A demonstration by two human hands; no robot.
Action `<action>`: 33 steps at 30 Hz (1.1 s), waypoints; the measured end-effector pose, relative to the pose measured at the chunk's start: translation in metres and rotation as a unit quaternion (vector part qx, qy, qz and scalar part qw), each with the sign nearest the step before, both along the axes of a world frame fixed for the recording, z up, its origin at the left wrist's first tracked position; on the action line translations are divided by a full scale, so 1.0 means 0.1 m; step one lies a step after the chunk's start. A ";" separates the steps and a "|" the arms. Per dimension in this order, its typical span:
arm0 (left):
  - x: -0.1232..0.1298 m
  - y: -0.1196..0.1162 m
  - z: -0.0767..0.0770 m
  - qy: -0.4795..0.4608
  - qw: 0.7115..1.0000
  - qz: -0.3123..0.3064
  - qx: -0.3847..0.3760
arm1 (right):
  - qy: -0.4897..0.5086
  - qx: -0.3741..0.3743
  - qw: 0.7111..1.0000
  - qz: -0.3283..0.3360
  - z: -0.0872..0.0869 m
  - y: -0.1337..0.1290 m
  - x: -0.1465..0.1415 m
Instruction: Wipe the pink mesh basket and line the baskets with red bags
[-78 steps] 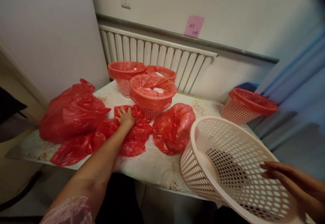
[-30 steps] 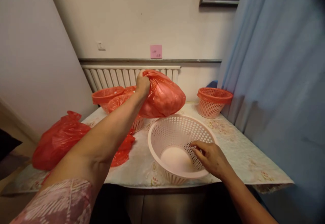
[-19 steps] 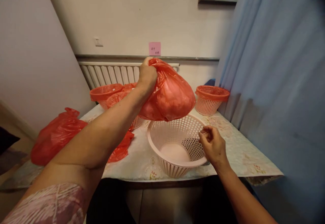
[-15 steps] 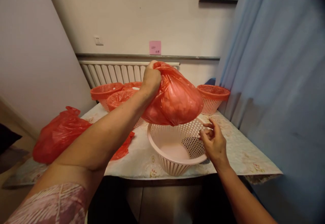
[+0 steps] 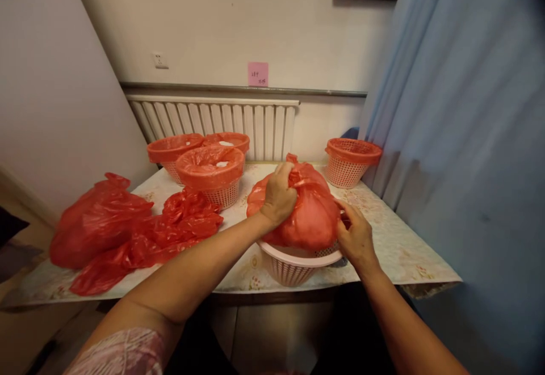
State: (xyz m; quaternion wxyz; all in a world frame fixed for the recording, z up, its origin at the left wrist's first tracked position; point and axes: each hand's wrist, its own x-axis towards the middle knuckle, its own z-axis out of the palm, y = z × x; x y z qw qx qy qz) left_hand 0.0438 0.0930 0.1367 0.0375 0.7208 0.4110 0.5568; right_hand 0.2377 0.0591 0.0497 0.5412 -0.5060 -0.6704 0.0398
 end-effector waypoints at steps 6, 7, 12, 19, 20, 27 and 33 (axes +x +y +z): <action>0.00 -0.12 -0.42 0.311 0.931 -0.052 -0.185 | -0.059 -0.061 0.994 0.070 0.00 0.04 0.03; -0.03 -0.13 -0.45 0.336 0.914 -0.076 -0.216 | -0.055 -0.070 0.993 0.074 0.02 0.05 0.05; -0.24 -0.09 -0.29 0.280 0.910 -0.176 -0.249 | -0.080 -0.122 0.982 0.117 0.18 0.09 0.07; -0.49 -0.07 0.07 0.196 0.931 -0.140 -0.276 | -0.172 -0.111 0.938 0.279 0.43 0.16 -0.20; -0.53 -0.10 0.07 0.192 0.935 -0.133 -0.268 | -0.186 -0.110 0.933 0.289 0.46 0.15 -0.22; -1.01 -0.18 -0.09 0.162 0.975 -0.041 -0.143 | -0.120 -0.074 0.958 0.250 0.73 -0.05 0.16; -1.43 0.19 -0.45 0.015 0.971 0.106 -0.215 | -0.139 -0.127 0.947 0.261 0.67 -0.33 0.35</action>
